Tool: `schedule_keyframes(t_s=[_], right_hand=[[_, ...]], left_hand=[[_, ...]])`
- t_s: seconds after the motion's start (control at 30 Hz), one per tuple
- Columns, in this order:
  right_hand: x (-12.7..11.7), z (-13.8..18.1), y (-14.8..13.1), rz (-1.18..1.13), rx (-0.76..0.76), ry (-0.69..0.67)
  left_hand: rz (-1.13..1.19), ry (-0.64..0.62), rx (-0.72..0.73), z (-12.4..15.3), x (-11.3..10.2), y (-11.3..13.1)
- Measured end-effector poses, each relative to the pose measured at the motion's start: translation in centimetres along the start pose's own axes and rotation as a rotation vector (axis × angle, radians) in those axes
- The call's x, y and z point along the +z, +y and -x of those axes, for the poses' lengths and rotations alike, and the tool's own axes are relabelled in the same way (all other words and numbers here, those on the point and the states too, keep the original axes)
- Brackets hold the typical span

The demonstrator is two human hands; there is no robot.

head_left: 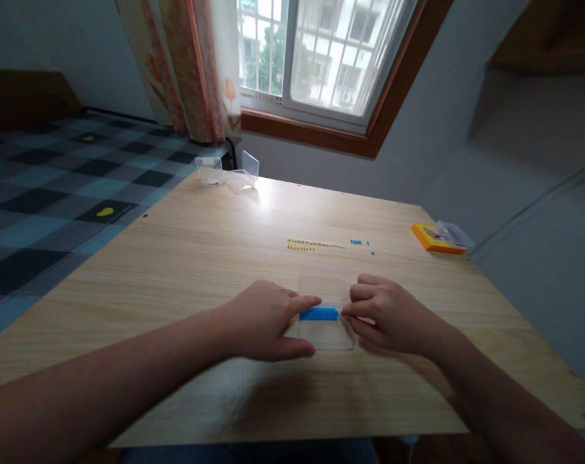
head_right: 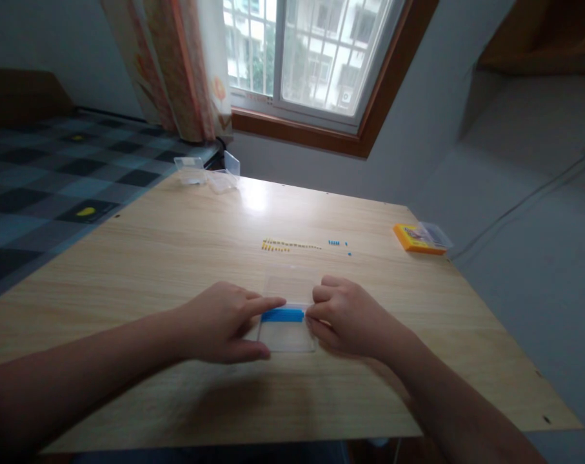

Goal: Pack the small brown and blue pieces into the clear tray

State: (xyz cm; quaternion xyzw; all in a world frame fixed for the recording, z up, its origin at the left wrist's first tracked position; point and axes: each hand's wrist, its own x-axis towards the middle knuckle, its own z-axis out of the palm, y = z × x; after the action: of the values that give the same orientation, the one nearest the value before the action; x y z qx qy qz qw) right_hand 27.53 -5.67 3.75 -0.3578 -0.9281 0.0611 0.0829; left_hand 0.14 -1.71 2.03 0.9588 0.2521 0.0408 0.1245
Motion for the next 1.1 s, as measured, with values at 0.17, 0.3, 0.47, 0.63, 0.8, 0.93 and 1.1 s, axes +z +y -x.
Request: schedule_keyframes(t_s=[0.17,0.3,0.47,0.63,0.8,0.93,1.1], right_hand=[[0.18,-0.1,-0.03,-0.007,0.024,-0.023],[0.15,-0.11,-0.13,-0.021,0.036,-0.036],[-0.06,0.02,-0.14,-0.063,0.03,-0.029],[-0.18,0.06,-0.01,-0.137,-0.002,-0.056],[-0.03,-0.07,-0.04,-0.131,-0.021,-0.085],[0.14,-0.13,-0.01,-0.128,-0.018,-0.079],[0.2,-0.22,0.0,-0.118,-0.015,-0.075]], left_hand=[[0.004,0.006,0.0,0.01,-0.03,0.0],[-0.002,0.004,-0.003,-0.01,-0.06,0.04],[-0.008,-0.002,-0.007,-0.02,-0.01,0.01],[-0.004,0.013,0.01,0.0,0.11,-0.15],[0.004,0.009,0.001,-0.02,0.1,-0.11],[0.002,0.013,-0.005,-0.02,0.05,-0.02],[0.004,0.015,0.008,-0.02,-0.02,0.01]])
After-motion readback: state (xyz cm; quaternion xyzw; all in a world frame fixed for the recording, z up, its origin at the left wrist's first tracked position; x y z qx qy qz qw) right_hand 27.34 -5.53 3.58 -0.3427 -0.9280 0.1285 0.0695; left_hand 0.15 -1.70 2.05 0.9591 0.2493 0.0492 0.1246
